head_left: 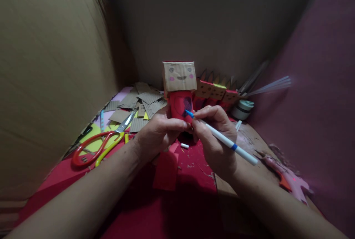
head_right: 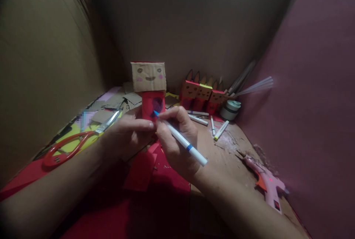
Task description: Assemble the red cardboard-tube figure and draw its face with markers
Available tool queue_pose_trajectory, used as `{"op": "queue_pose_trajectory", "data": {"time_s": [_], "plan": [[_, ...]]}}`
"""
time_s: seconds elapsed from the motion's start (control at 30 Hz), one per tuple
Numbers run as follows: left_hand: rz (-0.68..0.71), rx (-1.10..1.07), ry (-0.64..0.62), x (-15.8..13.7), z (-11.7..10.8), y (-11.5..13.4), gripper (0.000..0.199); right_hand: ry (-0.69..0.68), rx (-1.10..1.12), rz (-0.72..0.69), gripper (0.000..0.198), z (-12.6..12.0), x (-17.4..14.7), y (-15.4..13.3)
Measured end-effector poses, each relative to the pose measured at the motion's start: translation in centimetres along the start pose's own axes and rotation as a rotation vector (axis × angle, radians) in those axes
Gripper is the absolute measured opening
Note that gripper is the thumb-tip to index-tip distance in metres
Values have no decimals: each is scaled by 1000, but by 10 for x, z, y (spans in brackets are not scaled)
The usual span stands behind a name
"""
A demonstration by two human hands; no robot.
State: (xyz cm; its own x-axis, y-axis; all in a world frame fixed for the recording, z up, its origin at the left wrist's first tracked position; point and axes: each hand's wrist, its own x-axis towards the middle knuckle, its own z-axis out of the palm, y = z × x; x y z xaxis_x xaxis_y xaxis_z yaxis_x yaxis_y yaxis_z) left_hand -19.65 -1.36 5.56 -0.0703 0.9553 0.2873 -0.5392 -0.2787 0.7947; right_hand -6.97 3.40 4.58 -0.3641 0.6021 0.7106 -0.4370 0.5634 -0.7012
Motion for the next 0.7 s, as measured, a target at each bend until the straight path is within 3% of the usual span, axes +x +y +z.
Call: {"op": "queue_pose_trajectory", "data": {"time_s": [0.23,0.53,0.7], "plan": [[17,3,-6,0,0,0,20,-61,-61,-28,9,-3,0,1],[-20,43,62,-1,2,0,23,22,-60,21,10,0,1,-1],[-2,33,35,-1,2,-2,22,-26,-41,1,11,-1,1,-1]]}}
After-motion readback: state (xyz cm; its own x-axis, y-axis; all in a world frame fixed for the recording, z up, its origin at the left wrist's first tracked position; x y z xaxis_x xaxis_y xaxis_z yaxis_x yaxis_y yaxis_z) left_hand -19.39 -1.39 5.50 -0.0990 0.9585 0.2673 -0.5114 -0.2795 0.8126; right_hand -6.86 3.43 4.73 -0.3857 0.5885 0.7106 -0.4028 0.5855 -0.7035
